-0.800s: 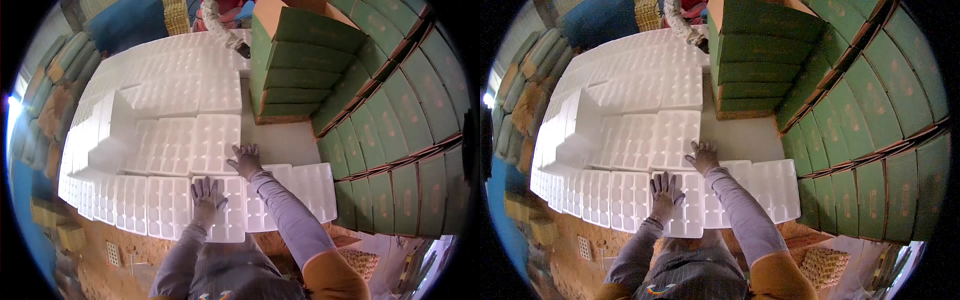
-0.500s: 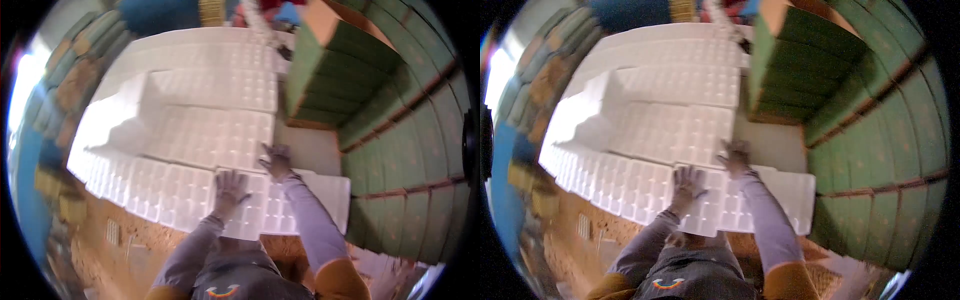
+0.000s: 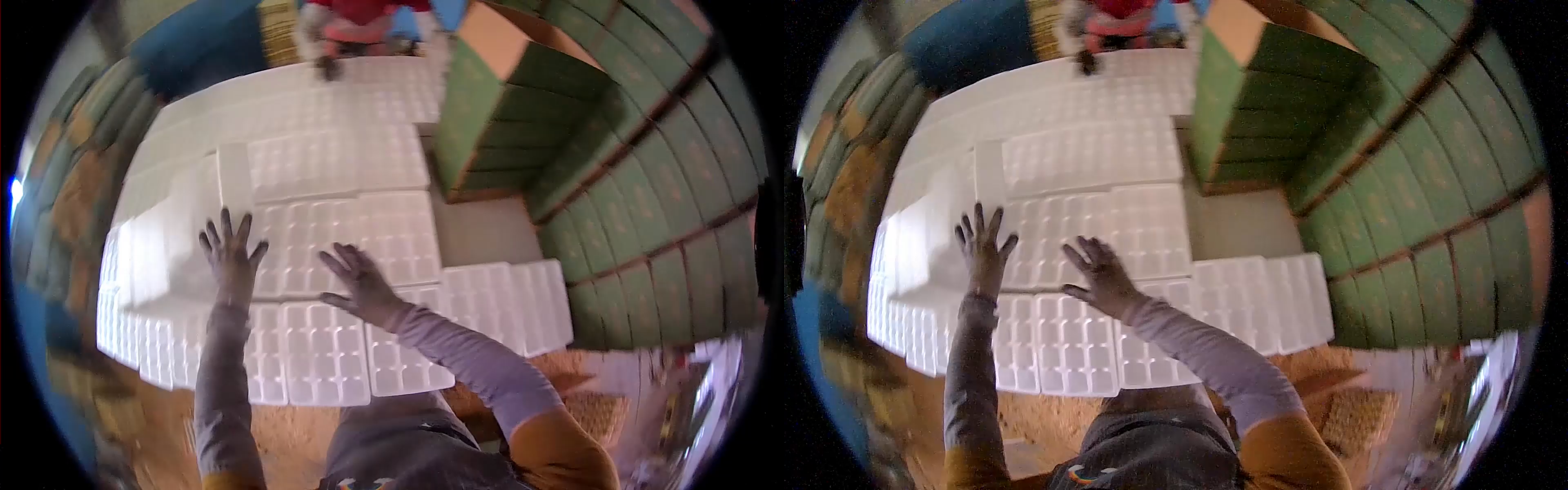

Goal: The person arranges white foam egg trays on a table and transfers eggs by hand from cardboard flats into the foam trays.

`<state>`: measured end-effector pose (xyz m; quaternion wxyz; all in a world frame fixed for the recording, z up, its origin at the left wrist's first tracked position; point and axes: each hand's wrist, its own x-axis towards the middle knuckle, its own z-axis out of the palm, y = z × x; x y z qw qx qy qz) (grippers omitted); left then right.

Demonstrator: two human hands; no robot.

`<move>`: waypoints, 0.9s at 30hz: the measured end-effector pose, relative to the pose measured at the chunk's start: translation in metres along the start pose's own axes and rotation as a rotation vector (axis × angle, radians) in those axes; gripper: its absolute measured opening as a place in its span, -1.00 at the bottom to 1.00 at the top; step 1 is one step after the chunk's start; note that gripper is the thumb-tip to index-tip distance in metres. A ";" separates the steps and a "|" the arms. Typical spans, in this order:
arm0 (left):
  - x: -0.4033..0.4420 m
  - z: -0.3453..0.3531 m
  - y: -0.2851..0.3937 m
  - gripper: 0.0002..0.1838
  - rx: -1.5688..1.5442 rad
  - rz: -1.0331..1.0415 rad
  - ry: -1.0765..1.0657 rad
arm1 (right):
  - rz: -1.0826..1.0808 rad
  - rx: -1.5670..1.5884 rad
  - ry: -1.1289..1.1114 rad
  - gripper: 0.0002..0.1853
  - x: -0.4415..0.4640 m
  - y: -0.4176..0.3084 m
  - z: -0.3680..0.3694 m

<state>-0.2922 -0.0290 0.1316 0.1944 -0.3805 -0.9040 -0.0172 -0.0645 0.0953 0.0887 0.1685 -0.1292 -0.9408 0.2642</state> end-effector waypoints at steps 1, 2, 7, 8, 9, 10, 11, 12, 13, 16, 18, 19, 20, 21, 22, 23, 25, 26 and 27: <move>-0.007 0.012 0.002 -0.36 -0.203 0.100 -0.066 | 0.092 0.207 0.030 -0.14 0.009 -0.003 0.006; -0.017 0.020 0.006 -0.41 -0.394 0.190 -0.144 | 0.146 0.327 0.077 -0.11 0.019 0.001 0.023; -0.053 0.035 0.050 -0.58 -1.153 0.101 -0.481 | 0.466 0.988 0.267 0.03 0.053 0.003 0.046; -0.068 0.017 0.063 -0.59 -0.823 0.411 -0.372 | 0.469 1.321 0.285 0.12 0.046 0.006 0.051; -0.085 -0.004 0.076 -0.61 -0.480 0.695 -0.250 | 0.591 1.107 0.380 0.17 0.035 -0.001 0.035; -0.105 -0.016 0.093 -0.57 -0.619 0.653 -0.322 | 0.663 1.225 0.414 0.15 0.015 -0.021 0.006; -0.120 -0.026 0.109 -0.54 -0.755 0.598 -0.388 | 0.728 1.343 0.440 0.13 -0.009 -0.034 -0.021; -0.122 -0.030 0.123 -0.51 -0.730 0.821 -0.332 | 0.769 1.311 0.507 0.05 -0.032 -0.018 -0.023; -0.123 -0.034 0.136 -0.48 -0.694 1.044 -0.274 | 0.809 1.282 0.576 -0.02 -0.055 0.003 -0.025; -0.139 -0.068 0.191 -0.44 -0.690 1.292 0.054 | 0.771 1.115 0.689 -0.47 -0.132 0.048 -0.100; -0.141 -0.096 0.203 -0.37 -0.838 1.398 -0.025 | 0.857 1.060 0.733 -0.40 -0.173 0.084 -0.160; -0.136 -0.090 0.214 -0.37 -0.830 1.384 -0.027 | 1.001 1.084 0.677 -0.32 -0.177 0.067 -0.203; -0.128 -0.074 0.228 -0.33 -0.833 1.170 -0.102 | 1.063 1.021 0.652 -0.31 -0.183 0.070 -0.230; -0.122 -0.053 0.241 -0.29 -0.828 0.959 -0.172 | 1.205 0.839 0.649 -0.43 -0.206 0.118 -0.234; -0.119 -0.025 0.251 -0.23 -0.796 0.731 -0.118 | 1.198 1.007 0.551 -0.46 -0.225 0.172 -0.238; -0.108 -0.013 0.256 -0.21 -0.708 0.607 -0.315 | 1.178 1.170 0.441 -0.48 -0.228 0.215 -0.241; -0.111 0.031 0.272 -0.19 -0.576 0.542 -0.404 | 1.169 1.176 0.327 -0.50 -0.204 0.251 -0.247; -0.115 0.042 0.278 -0.19 -0.568 0.520 -0.400 | 1.189 1.179 0.233 -0.51 -0.195 0.266 -0.247; -0.120 0.051 0.283 -0.18 -0.540 0.535 -0.401 | 1.182 1.183 0.211 -0.51 -0.189 0.288 -0.241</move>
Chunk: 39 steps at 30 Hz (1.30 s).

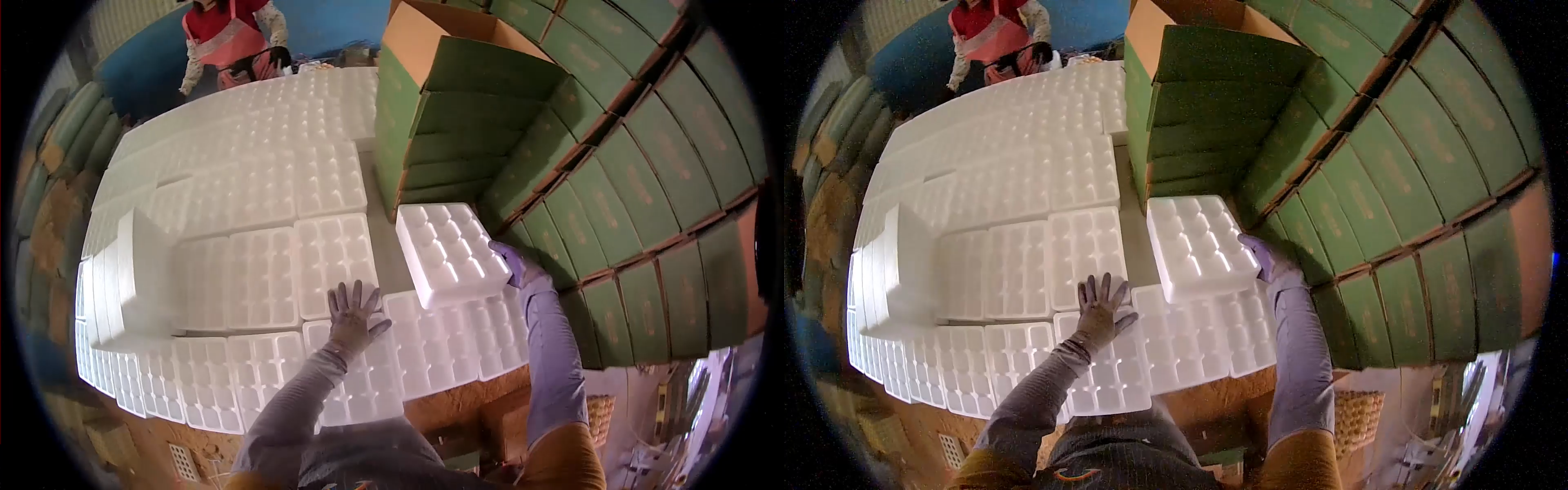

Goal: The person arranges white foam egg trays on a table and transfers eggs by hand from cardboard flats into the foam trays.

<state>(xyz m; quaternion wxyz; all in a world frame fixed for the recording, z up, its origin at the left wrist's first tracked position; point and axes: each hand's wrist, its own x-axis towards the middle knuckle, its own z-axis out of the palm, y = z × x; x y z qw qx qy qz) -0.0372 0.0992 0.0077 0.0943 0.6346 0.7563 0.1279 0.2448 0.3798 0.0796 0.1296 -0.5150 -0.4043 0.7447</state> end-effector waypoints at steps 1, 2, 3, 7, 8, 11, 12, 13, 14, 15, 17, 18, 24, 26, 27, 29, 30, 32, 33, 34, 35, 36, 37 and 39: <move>0.002 0.004 0.001 -0.17 0.027 0.011 -0.016 | 0.016 -0.031 0.045 -0.51 0.023 0.001 -0.007; 0.003 0.007 0.000 -0.17 0.031 -0.001 -0.020 | 0.033 -0.058 0.094 -0.51 0.041 0.004 -0.015; 0.004 0.007 0.001 -0.17 0.032 -0.006 -0.018 | 0.042 -0.057 0.087 -0.51 0.046 0.004 -0.013; 0.004 -0.002 0.004 -0.12 0.002 -0.017 -0.094 | -0.426 -0.266 0.202 -0.31 0.012 0.004 0.035; 0.005 -0.007 0.005 -0.12 -0.002 -0.012 -0.101 | -0.634 -0.503 0.394 -0.27 -0.004 0.003 0.047; 0.005 -0.008 0.007 -0.11 -0.029 -0.017 -0.126 | -0.938 -1.240 0.285 -0.17 -0.029 0.025 0.056; 0.005 -0.004 0.005 -0.14 -0.023 -0.019 -0.092 | -1.014 -1.573 0.199 -0.16 -0.039 0.030 0.069; 0.005 -0.003 0.006 -0.17 -0.015 -0.023 -0.059 | -1.002 -1.575 0.205 -0.16 -0.034 0.035 0.072; 0.004 -0.002 0.007 -0.17 -0.019 -0.017 -0.067 | -1.024 -1.561 0.180 -0.17 -0.023 0.044 0.073; 0.005 -0.003 0.007 -0.17 -0.018 -0.019 -0.066 | -1.048 -1.546 0.152 -0.17 -0.019 0.046 0.076; 0.006 -0.004 0.006 -0.17 -0.016 -0.034 -0.067 | -1.076 -1.558 0.164 -0.17 -0.016 0.046 0.074; 0.005 -0.002 0.006 -0.17 -0.005 -0.024 -0.052 | -1.106 -1.571 0.182 -0.17 -0.016 0.046 0.075; 0.004 -0.007 0.007 -0.16 0.000 -0.011 -0.079 | -1.021 -1.556 0.078 -0.18 -0.013 0.044 0.078; 0.005 -0.009 0.009 -0.16 0.017 -0.022 -0.112 | -1.092 -1.565 0.151 -0.19 -0.012 0.048 0.078; 0.004 -0.007 0.008 -0.15 0.004 -0.016 -0.101 | -1.098 -1.565 0.161 -0.19 -0.013 0.047 0.079; 0.006 -0.005 0.005 -0.14 -0.005 -0.001 -0.072 | -1.080 -1.583 0.131 -0.27 -0.020 0.046 0.081; 0.004 -0.004 0.005 -0.15 -0.016 -0.001 -0.060 | -1.086 -1.585 0.142 -0.27 -0.026 0.048 0.080; 0.003 -0.005 0.006 -0.15 -0.026 0.004 -0.043 | -1.088 -1.630 0.138 -0.37 -0.045 0.058 0.077; 0.003 -0.007 0.007 -0.14 -0.044 -0.001 -0.039 | -1.106 -1.627 0.159 -0.41 -0.065 0.061 0.083; 0.003 -0.008 0.008 -0.14 -0.061 -0.004 -0.035 | -1.124 -1.625 0.182 -0.44 -0.089 0.062 0.093; 0.003 -0.008 0.007 -0.14 -0.062 0.007 -0.029 | -1.107 -1.596 0.119 -0.45 -0.111 0.069 0.098; 0.002 -0.006 0.005 -0.18 -0.074 0.000 -0.026 | -1.089 -1.565 0.058 -0.46 -0.130 0.079 0.102; 0.002 -0.003 0.003 -0.23 -0.087 -0.007 -0.024 | -1.060 -1.532 0.036 -0.44 -0.144 0.090 0.108; 0.005 0.000 0.000 -0.25 -0.152 -0.017 0.082 | -0.901 -1.546 -0.036 -0.40 -0.177 0.089 0.127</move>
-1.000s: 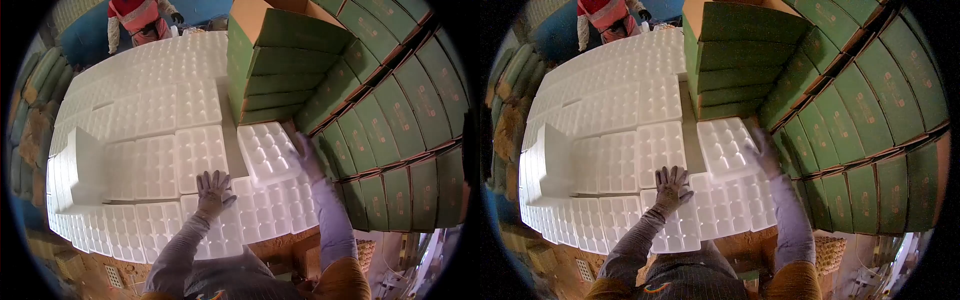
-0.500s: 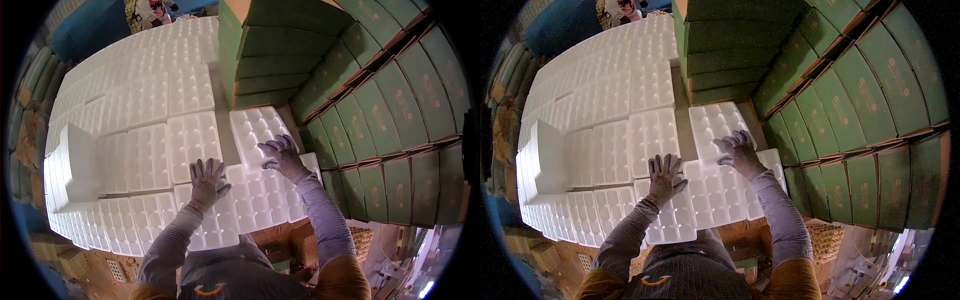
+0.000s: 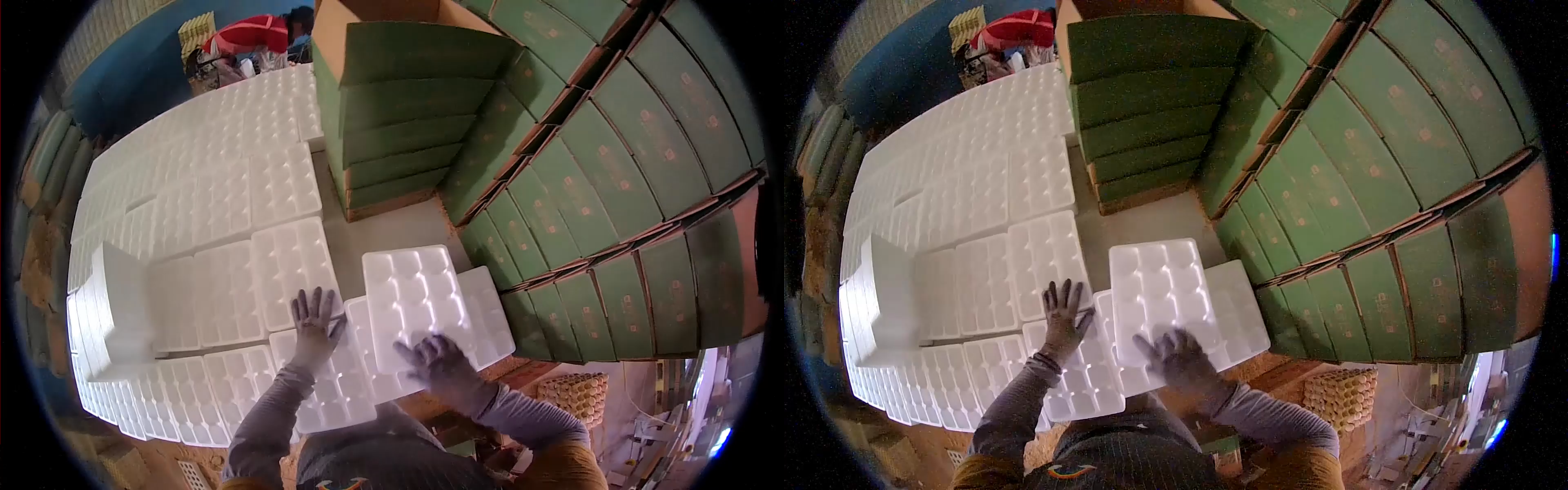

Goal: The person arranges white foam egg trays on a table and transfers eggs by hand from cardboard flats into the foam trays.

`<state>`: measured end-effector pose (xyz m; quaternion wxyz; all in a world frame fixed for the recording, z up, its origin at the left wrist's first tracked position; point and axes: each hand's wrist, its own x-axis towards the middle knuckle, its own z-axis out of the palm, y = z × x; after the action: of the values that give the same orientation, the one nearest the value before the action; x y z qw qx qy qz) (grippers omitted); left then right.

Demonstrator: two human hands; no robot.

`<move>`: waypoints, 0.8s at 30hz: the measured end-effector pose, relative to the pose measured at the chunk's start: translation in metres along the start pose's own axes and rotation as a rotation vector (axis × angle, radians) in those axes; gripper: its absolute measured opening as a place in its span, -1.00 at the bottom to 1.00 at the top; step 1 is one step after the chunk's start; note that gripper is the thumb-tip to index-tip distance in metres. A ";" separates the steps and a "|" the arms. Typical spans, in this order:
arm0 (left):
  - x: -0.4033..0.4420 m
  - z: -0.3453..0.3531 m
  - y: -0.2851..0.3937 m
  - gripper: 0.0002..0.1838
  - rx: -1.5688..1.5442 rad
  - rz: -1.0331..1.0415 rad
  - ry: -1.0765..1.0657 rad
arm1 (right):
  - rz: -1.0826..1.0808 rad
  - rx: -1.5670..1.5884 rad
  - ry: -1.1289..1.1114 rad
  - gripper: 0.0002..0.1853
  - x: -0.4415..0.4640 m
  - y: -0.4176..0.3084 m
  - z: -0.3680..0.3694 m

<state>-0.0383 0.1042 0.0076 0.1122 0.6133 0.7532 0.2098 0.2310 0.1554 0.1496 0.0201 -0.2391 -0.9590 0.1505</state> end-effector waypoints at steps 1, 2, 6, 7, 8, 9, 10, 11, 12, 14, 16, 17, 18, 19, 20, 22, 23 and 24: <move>0.006 0.001 0.000 -0.27 -0.060 -0.014 0.108 | 0.046 0.004 -0.114 -0.38 -0.002 -0.013 -0.017; 0.020 -0.021 0.014 -0.36 -0.082 -0.007 0.176 | 0.044 0.060 -0.111 -0.33 -0.002 -0.011 -0.024; 0.106 -0.050 0.029 -0.34 -0.853 -0.013 0.362 | 0.299 0.479 0.153 -0.39 0.075 0.093 -0.062; 0.132 -0.046 0.022 -0.32 -0.952 0.020 0.345 | 0.315 0.514 0.571 -0.40 0.110 0.141 -0.028; 0.155 -0.051 0.026 -0.33 -1.065 -0.071 0.246 | 0.464 0.731 0.504 -0.36 0.150 0.202 -0.020; 0.173 -0.053 0.031 -0.32 -1.175 -0.163 0.142 | 0.532 0.944 0.502 -0.36 0.176 0.273 0.009; 0.194 -0.035 0.021 -0.32 -1.166 -0.157 0.161 | 0.610 1.153 0.517 -0.35 0.203 0.342 0.037; 0.218 -0.004 0.003 -0.28 -0.821 0.050 0.289 | 0.590 1.155 0.513 -0.35 0.219 0.390 0.065; 0.234 0.000 0.000 -0.24 -0.463 0.243 0.402 | 0.557 1.181 0.530 -0.34 0.233 0.399 0.066; 0.251 0.007 -0.012 -0.18 -0.846 -0.013 0.246 | 0.590 1.226 0.581 -0.41 0.250 0.410 0.078; 0.243 -0.046 0.047 -0.09 -1.372 -0.464 -0.002 | 0.714 1.265 0.659 -0.56 0.252 0.339 0.038; 0.243 -0.038 0.041 -0.09 -1.372 -0.471 -0.009 | 0.724 1.267 0.657 -0.56 0.251 0.341 0.041; 0.242 -0.028 0.031 -0.10 -1.262 -0.358 0.029 | 0.680 1.324 0.672 -0.51 0.248 0.348 0.045; 0.239 -0.025 0.028 -0.10 -1.156 -0.246 0.065 | 0.636 1.376 0.687 -0.45 0.243 0.363 0.055; 0.249 -0.027 0.023 -0.09 -1.495 -0.496 -0.053 | 0.647 1.369 0.684 -0.45 0.238 0.374 0.067; 0.248 -0.041 0.016 -0.03 -1.462 -0.436 -0.043 | 0.325 0.389 0.592 -0.47 0.231 0.392 0.097; 0.246 -0.055 0.016 -0.03 -1.395 -0.450 -0.033 | 0.323 0.384 0.593 -0.47 0.221 0.387 0.103; 0.249 -0.056 0.008 -0.03 -1.396 -0.448 -0.034 | 0.447 0.762 0.648 -0.46 0.206 0.349 0.096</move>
<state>-0.1103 0.3376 0.0825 0.5286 0.2333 0.5496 0.6034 0.1961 0.5179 -0.0526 0.3671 -0.4471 -0.7073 0.4063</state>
